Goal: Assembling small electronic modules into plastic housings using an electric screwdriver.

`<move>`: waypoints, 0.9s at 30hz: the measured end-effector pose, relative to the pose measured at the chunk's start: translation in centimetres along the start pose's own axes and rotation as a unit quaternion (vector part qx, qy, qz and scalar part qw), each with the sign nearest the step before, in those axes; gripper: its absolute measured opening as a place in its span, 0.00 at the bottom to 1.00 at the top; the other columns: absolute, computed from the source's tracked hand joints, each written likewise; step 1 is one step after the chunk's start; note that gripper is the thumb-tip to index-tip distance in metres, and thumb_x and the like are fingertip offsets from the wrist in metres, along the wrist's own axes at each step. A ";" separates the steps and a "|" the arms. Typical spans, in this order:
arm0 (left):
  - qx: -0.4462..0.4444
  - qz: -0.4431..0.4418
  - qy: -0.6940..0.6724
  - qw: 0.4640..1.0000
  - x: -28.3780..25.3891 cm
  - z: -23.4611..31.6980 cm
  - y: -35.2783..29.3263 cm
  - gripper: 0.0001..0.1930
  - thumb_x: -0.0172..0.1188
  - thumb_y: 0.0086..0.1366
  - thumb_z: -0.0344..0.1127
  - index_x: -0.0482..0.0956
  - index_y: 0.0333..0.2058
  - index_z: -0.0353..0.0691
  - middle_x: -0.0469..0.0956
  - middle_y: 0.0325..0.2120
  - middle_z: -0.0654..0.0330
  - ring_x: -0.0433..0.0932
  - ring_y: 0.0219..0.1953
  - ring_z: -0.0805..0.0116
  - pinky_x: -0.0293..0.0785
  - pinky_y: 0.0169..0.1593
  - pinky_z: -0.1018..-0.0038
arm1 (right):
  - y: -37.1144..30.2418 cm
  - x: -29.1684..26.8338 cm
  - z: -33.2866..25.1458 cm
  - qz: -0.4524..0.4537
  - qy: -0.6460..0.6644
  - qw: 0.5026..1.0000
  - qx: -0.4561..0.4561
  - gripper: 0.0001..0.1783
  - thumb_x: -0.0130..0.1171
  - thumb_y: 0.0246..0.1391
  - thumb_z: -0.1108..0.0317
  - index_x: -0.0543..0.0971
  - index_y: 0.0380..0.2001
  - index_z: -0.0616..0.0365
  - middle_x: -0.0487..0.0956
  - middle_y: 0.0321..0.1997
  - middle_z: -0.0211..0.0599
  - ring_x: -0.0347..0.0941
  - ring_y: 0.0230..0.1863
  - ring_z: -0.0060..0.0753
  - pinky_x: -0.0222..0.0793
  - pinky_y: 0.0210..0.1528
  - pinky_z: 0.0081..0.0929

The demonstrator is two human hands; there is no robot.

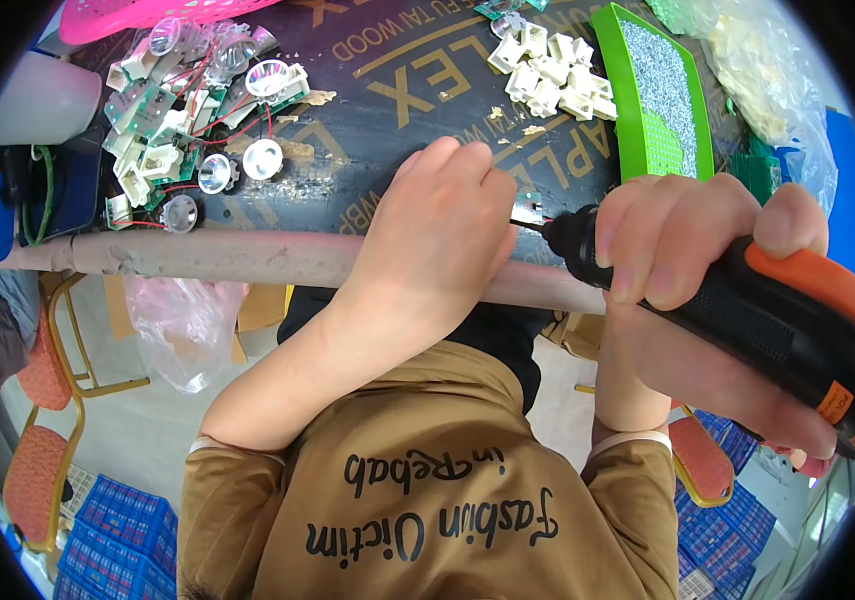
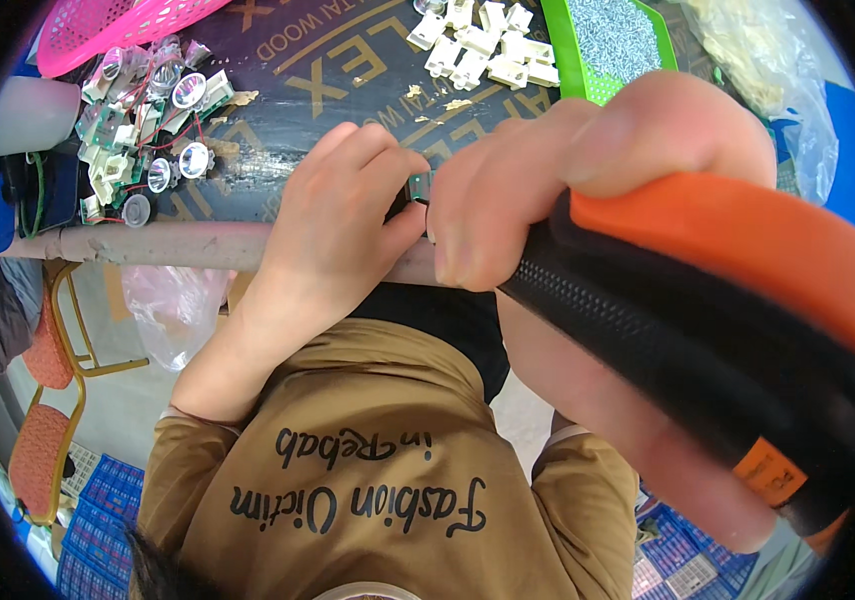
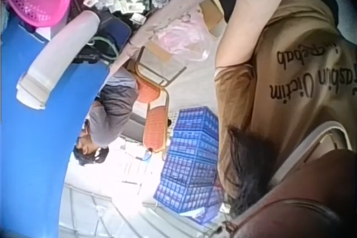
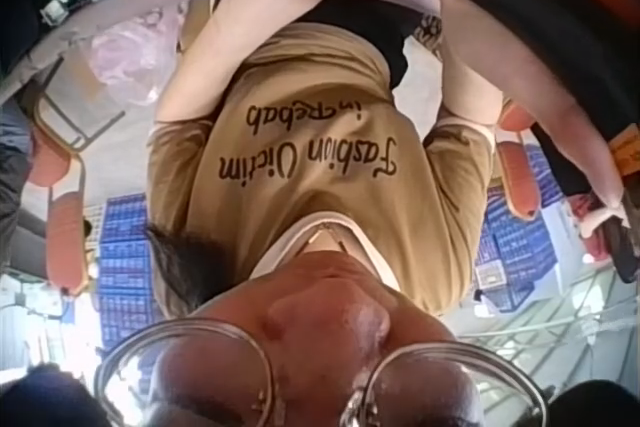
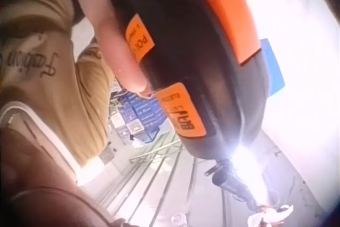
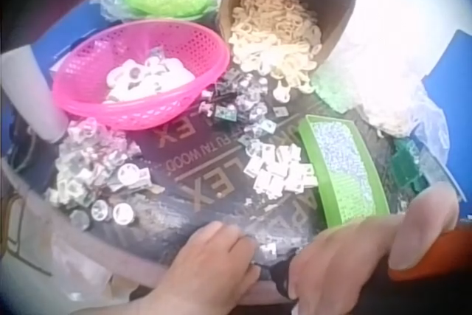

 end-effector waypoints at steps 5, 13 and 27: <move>0.004 0.008 0.001 1.000 0.2 0.0 0.0 0.09 0.65 0.49 0.29 0.75 0.28 0.37 0.71 0.31 0.56 0.70 0.39 0.57 0.69 0.46 0.65 | 0.9 -0.2 0.0 -0.083 -0.017 0.996 0.007 0.59 0.55 0.26 0.13 0.66 0.51 0.51 0.73 0.24 0.31 0.69 0.17 0.31 0.66 0.25 0.32; 0.011 -0.005 0.000 1.000 0.2 0.2 0.3 0.10 0.65 0.50 0.31 0.75 0.29 0.37 0.72 0.31 0.56 0.71 0.40 0.57 0.69 0.47 0.65 | 0.6 -0.7 0.3 -0.070 -0.017 0.997 -0.038 0.57 0.49 0.29 0.12 0.67 0.48 0.52 0.72 0.22 0.31 0.68 0.16 0.31 0.65 0.23 0.31; -0.010 0.012 0.003 1.000 0.1 -0.6 0.1 0.14 0.68 0.47 0.29 0.74 0.32 0.37 0.72 0.30 0.54 0.72 0.37 0.50 0.70 0.39 0.60 | -4.3 -6.4 -4.9 0.147 -0.038 0.980 -0.126 0.55 0.55 0.33 0.15 0.71 0.48 0.57 0.70 0.25 0.31 0.64 0.24 0.26 0.58 0.32 0.27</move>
Point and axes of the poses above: each hand's wrist, its own y-axis towards the middle knuckle, its own x-axis out of the palm, z = x × y, the point moved 3 cm from there along y, towards the middle knuckle
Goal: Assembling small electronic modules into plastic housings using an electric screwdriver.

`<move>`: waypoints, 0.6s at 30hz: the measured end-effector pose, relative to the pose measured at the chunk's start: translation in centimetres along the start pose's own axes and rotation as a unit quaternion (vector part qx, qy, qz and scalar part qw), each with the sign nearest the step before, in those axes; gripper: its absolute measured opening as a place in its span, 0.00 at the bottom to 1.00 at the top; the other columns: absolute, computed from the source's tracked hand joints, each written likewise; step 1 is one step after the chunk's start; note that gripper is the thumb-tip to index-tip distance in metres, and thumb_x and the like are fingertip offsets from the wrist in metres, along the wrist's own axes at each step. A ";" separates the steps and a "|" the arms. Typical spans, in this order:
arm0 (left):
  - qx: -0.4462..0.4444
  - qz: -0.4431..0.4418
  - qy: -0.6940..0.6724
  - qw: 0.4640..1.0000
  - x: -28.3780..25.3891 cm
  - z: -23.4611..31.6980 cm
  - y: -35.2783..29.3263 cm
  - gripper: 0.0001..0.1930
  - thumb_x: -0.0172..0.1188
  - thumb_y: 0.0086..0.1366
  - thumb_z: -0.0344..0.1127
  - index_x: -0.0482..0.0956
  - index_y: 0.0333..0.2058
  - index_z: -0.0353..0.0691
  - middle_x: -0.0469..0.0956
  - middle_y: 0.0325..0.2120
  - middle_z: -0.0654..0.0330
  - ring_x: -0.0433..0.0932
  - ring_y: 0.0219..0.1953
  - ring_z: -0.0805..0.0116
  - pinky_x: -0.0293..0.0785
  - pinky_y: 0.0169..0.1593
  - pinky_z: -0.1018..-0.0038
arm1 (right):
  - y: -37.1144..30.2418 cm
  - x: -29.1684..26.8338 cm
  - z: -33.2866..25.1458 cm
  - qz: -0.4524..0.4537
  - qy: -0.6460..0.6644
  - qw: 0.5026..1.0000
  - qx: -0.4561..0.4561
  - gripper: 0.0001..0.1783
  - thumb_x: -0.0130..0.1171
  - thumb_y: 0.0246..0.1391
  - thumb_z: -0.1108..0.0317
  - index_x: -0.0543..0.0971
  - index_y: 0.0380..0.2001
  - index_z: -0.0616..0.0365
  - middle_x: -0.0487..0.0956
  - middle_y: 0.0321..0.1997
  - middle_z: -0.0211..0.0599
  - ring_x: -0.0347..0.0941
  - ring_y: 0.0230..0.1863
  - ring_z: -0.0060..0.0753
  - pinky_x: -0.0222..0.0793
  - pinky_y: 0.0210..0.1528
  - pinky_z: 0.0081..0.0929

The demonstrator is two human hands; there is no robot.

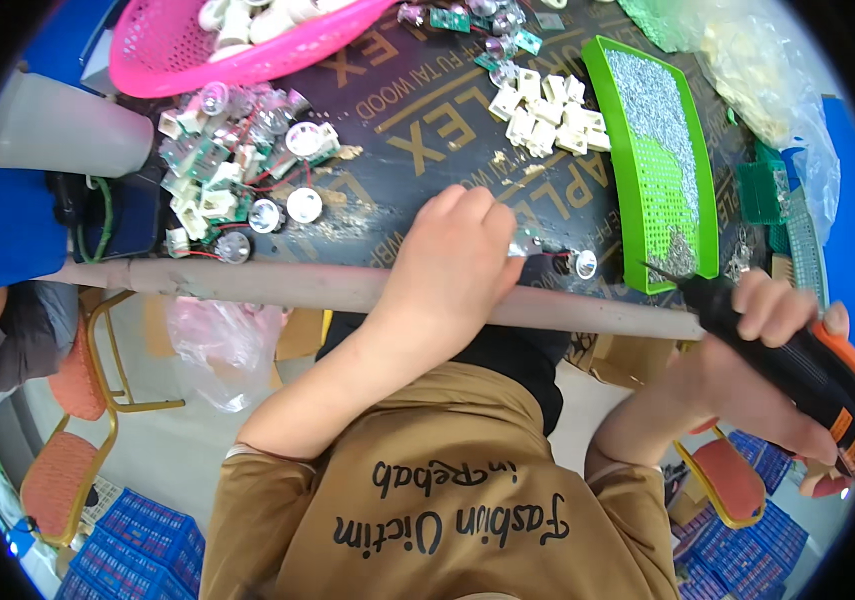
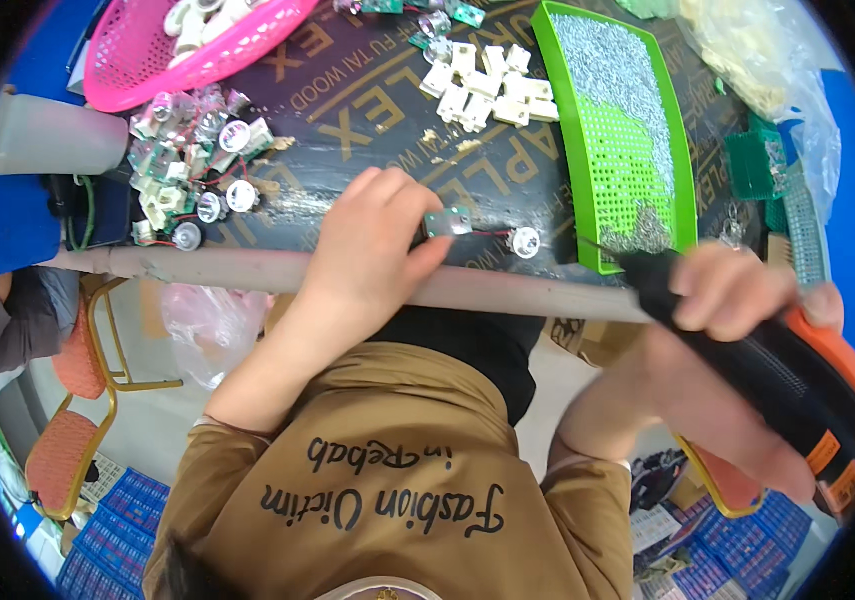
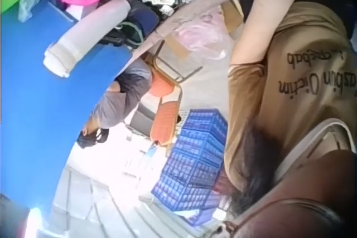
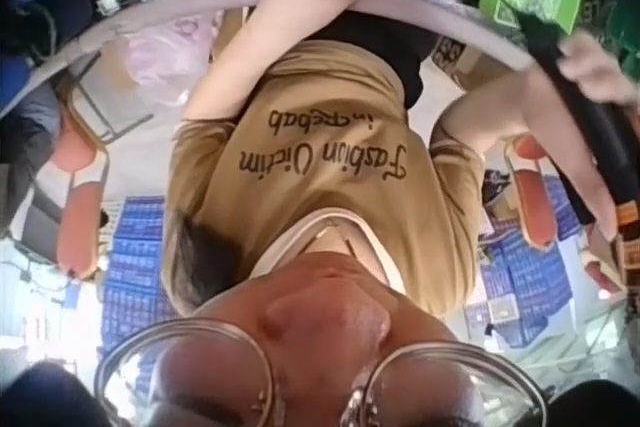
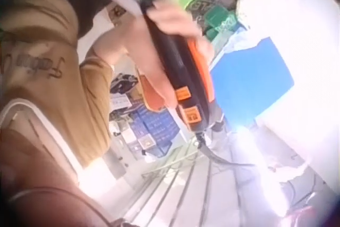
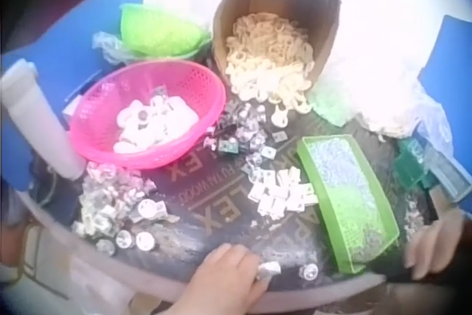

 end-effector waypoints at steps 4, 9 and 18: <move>0.015 -0.018 0.006 1.000 -0.4 0.8 0.2 0.14 0.67 0.48 0.29 0.73 0.33 0.37 0.71 0.31 0.53 0.71 0.37 0.51 0.70 0.41 0.61 | -3.0 -11.5 -4.1 0.207 -0.156 0.965 -0.049 0.52 0.55 0.39 0.19 0.70 0.47 0.61 0.72 0.28 0.38 0.67 0.29 0.34 0.62 0.36 0.31; 0.022 -0.014 -0.036 0.999 -0.7 1.1 -0.3 0.14 0.67 0.52 0.32 0.74 0.35 0.38 0.72 0.34 0.54 0.71 0.40 0.52 0.70 0.43 0.63 | -5.1 -19.8 -2.3 0.309 -0.234 0.922 -0.007 0.31 0.59 0.58 0.47 0.67 0.49 0.64 0.77 0.35 0.46 0.74 0.40 0.44 0.70 0.50 0.42; -0.013 0.270 0.162 0.949 -13.2 -0.5 -1.8 0.13 0.70 0.50 0.26 0.79 0.35 0.37 0.78 0.35 0.56 0.76 0.39 0.59 0.71 0.45 0.68 | -6.9 -16.9 -5.0 0.405 -0.543 0.716 -0.167 0.18 0.62 0.58 0.72 0.73 0.47 0.73 0.79 0.45 0.44 0.76 0.41 0.33 0.74 0.45 0.26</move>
Point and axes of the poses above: each hand's wrist, its own y-axis towards the middle knuckle, its own x-axis out of the palm, z = x × y, the point moved 3 cm from there along y, towards the middle knuckle
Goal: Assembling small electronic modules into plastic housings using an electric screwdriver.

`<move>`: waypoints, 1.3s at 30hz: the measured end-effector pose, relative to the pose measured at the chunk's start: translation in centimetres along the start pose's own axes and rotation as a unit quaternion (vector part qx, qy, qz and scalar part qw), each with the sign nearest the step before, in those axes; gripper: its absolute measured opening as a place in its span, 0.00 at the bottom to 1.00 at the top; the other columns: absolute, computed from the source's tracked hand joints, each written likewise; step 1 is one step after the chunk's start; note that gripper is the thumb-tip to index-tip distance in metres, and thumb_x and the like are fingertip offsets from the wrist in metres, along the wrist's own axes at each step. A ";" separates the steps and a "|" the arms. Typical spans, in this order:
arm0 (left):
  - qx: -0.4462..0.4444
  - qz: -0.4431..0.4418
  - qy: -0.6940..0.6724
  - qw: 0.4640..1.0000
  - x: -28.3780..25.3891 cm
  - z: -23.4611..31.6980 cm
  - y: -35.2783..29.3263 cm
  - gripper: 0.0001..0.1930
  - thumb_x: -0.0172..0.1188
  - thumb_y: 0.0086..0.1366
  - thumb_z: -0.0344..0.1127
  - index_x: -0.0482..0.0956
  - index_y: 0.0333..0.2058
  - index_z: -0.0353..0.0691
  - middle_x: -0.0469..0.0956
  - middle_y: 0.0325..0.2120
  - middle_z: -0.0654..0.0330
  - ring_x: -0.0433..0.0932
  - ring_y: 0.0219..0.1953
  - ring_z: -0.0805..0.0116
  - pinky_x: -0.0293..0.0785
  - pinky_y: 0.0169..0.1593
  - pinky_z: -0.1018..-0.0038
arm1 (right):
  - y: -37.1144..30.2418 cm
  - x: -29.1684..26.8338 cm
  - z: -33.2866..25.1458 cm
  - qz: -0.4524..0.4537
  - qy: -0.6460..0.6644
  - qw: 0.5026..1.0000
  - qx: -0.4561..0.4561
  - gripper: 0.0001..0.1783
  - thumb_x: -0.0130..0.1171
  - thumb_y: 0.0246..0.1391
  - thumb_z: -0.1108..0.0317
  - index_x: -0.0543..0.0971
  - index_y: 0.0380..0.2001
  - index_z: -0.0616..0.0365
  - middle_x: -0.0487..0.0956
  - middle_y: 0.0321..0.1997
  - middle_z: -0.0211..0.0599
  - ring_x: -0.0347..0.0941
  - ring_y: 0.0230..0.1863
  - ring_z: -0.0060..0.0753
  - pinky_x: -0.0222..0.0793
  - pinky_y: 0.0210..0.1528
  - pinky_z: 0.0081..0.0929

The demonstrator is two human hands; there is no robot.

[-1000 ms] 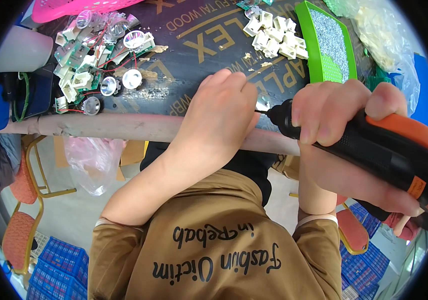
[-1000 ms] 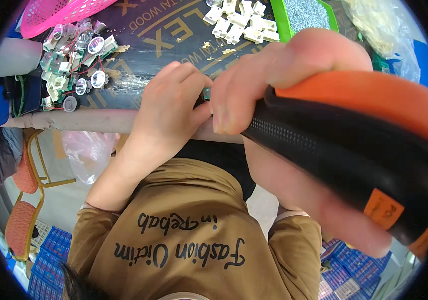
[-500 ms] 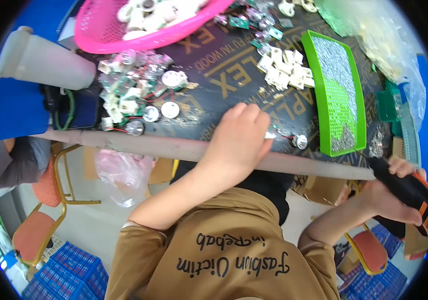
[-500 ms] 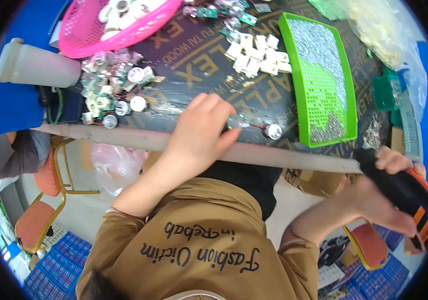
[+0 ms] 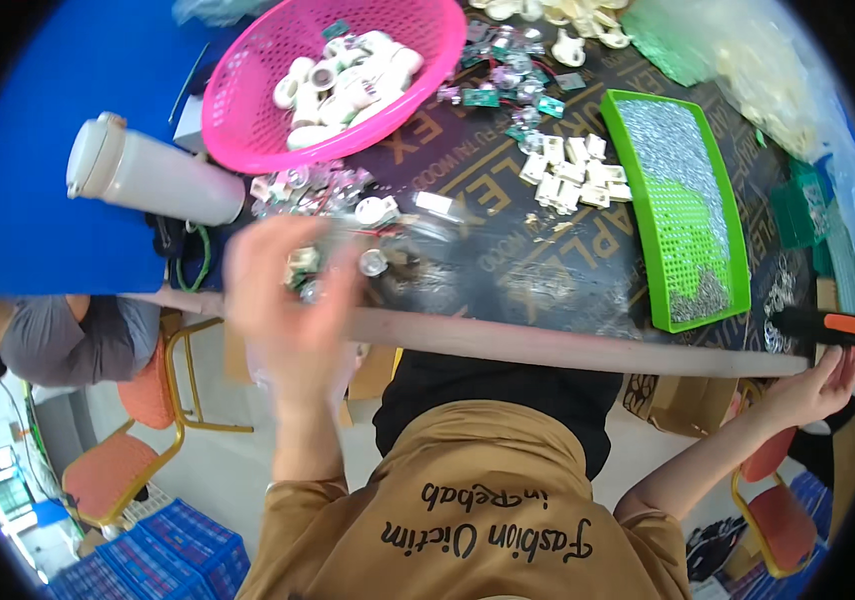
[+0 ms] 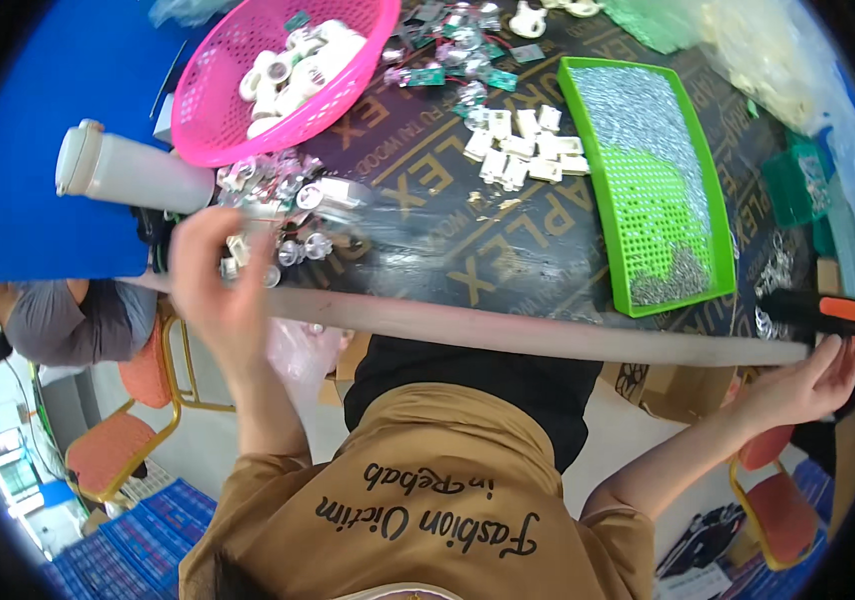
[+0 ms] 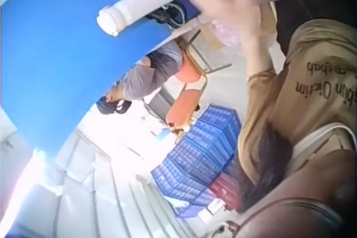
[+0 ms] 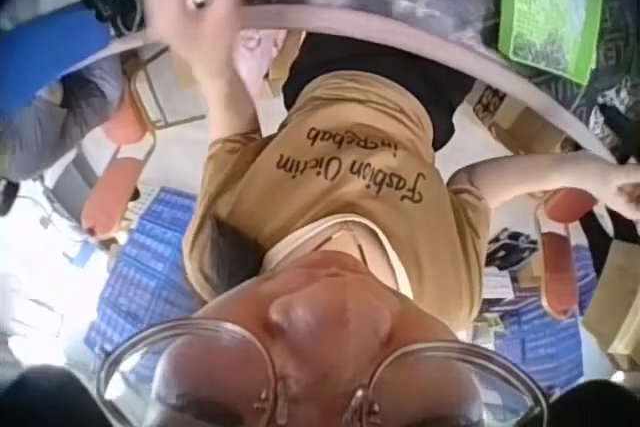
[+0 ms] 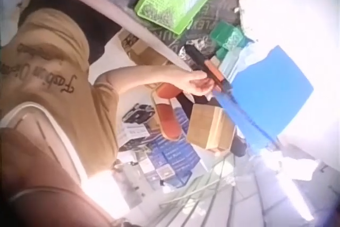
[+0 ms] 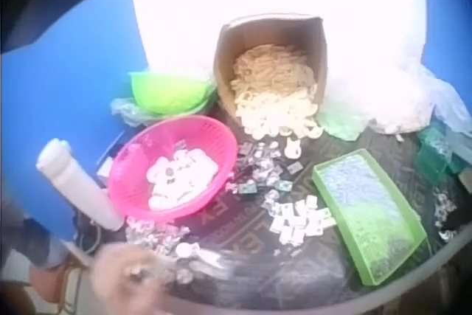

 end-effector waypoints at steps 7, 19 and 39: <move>-0.034 0.027 0.154 0.987 -2.2 -9.2 0.8 0.09 0.60 0.64 0.30 0.78 0.39 0.30 0.79 0.41 0.52 0.76 0.44 0.56 0.69 0.50 0.67 | -8.3 2.6 -8.6 -0.114 0.103 0.973 -0.175 0.08 0.56 0.52 0.80 0.74 0.37 0.68 0.77 0.37 0.47 0.74 0.37 0.42 0.72 0.43 0.37; -0.161 -0.036 0.037 0.986 1.2 -7.0 -0.9 0.27 0.52 0.68 0.33 0.59 0.65 0.35 0.69 0.57 0.46 0.66 0.61 0.51 0.60 0.63 0.64 | -12.4 20.0 -16.4 -0.555 0.096 0.812 -0.155 0.07 0.57 0.54 0.74 0.78 0.38 0.60 0.75 0.37 0.40 0.72 0.41 0.45 0.70 0.44 0.37; -0.008 -0.054 0.128 0.990 2.1 -5.6 -1.5 0.22 0.51 0.67 0.38 0.70 0.59 0.38 0.62 0.63 0.47 0.54 0.67 0.44 0.49 0.67 0.53 | -12.3 29.1 -12.9 -0.591 0.093 0.800 0.035 0.12 0.56 0.53 0.72 0.81 0.41 0.58 0.81 0.35 0.48 0.79 0.39 0.46 0.73 0.46 0.38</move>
Point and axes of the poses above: each hand's wrist, its own y-axis towards the middle knuckle, its own x-axis out of the palm, z = x × y, the point moved 3 cm from there along y, towards the middle knuckle
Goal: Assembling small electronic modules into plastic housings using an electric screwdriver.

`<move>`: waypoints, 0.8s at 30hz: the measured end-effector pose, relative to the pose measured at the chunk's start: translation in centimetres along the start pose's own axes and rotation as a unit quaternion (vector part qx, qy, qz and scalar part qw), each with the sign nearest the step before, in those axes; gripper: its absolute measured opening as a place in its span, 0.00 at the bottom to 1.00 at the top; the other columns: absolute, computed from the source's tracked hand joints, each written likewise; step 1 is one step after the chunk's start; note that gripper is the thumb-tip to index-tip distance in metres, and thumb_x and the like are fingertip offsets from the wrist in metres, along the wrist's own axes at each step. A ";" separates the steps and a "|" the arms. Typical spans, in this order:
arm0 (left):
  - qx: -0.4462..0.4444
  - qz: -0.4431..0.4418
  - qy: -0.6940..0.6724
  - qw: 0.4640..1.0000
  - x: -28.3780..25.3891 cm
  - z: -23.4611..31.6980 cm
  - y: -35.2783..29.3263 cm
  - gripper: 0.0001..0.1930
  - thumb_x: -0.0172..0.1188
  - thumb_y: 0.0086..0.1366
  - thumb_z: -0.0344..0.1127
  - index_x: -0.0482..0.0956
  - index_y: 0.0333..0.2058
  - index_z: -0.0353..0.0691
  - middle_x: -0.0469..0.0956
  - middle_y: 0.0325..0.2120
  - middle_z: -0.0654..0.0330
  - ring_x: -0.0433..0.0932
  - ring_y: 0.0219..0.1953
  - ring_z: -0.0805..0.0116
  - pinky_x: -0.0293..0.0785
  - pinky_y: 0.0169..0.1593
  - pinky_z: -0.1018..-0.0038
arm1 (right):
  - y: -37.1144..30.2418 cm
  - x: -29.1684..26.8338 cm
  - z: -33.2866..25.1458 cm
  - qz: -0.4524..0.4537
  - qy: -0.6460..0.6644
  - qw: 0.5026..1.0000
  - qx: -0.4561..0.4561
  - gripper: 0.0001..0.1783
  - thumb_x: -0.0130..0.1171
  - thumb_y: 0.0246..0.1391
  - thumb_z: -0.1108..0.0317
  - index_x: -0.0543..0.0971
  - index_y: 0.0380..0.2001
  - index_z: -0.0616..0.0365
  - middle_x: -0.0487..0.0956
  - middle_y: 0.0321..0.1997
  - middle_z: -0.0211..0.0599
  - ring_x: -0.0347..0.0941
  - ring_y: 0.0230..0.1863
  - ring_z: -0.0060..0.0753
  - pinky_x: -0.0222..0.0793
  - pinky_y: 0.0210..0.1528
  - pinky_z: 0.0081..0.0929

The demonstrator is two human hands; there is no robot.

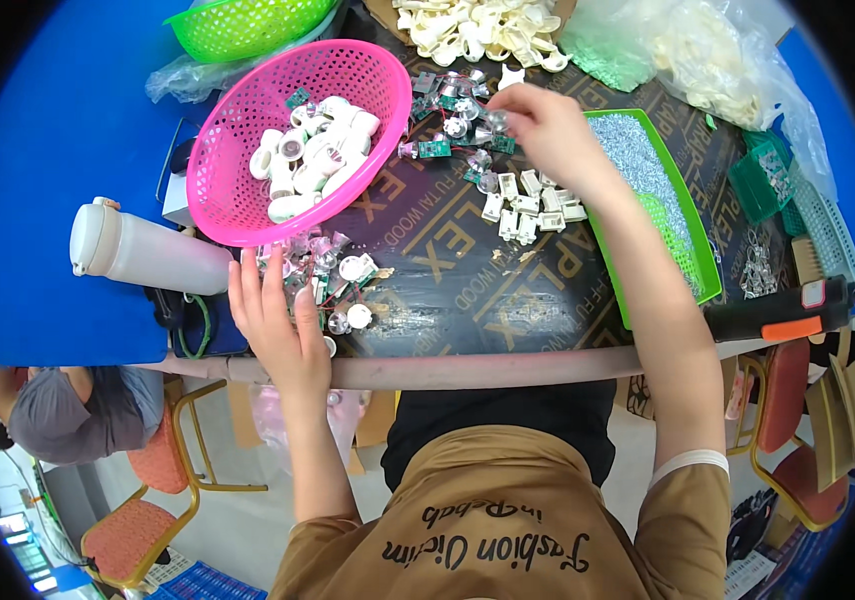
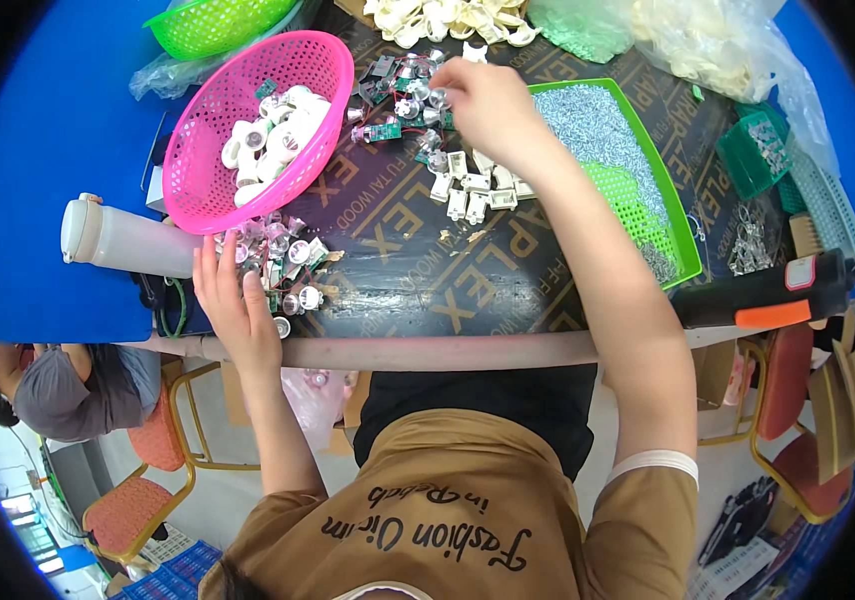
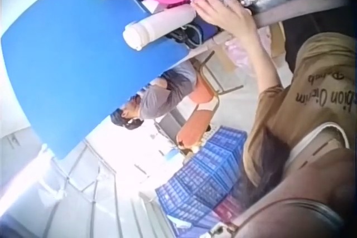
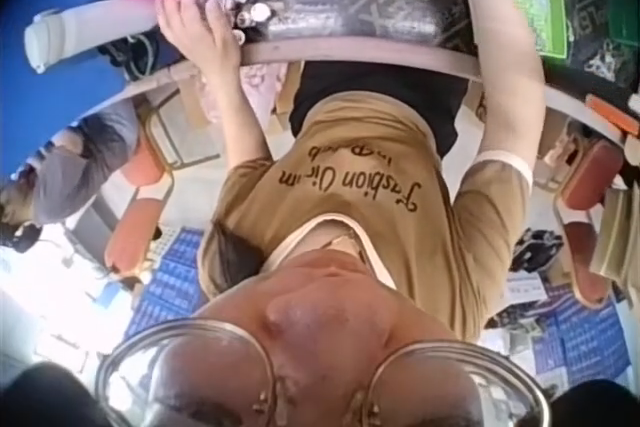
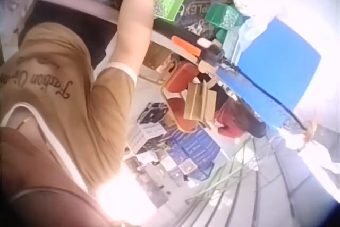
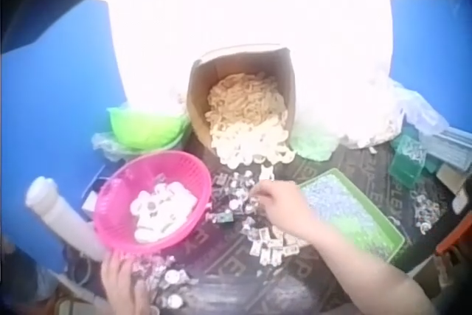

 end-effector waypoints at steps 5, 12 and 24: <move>0.036 0.105 -0.045 0.993 -1.7 1.9 -0.5 0.17 0.48 0.68 0.35 0.78 0.51 0.36 0.66 0.59 0.47 0.62 0.61 0.48 0.55 0.63 0.57 | -2.8 -3.2 -1.5 -0.018 0.342 0.934 0.097 0.14 0.46 0.65 0.73 0.78 0.48 0.56 0.78 0.40 0.30 0.77 0.41 0.22 0.75 0.46 0.20; 0.076 -0.119 -0.351 0.926 1.6 10.5 1.9 0.18 0.59 0.61 0.29 0.76 0.50 0.36 0.76 0.48 0.49 0.74 0.51 0.50 0.68 0.57 0.63 | -7.8 -4.3 -1.9 -0.050 0.574 0.811 0.106 0.14 0.45 0.66 0.73 0.75 0.49 0.67 0.78 0.44 0.41 0.78 0.45 0.31 0.75 0.49 0.26; -0.048 -0.295 -0.460 0.836 5.4 12.6 0.9 0.26 0.53 0.56 0.16 0.66 0.54 0.35 0.75 0.41 0.51 0.79 0.31 0.58 0.73 0.33 0.69 | -15.6 -2.0 -1.3 -0.013 0.586 0.810 0.012 0.09 0.49 0.63 0.75 0.72 0.45 0.65 0.73 0.49 0.43 0.73 0.47 0.31 0.70 0.51 0.28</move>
Point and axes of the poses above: each hand's wrist, its own y-axis towards the middle knuckle, its own x-axis out of the palm, z = x × y, the point moved 3 cm from there along y, towards the middle knuckle
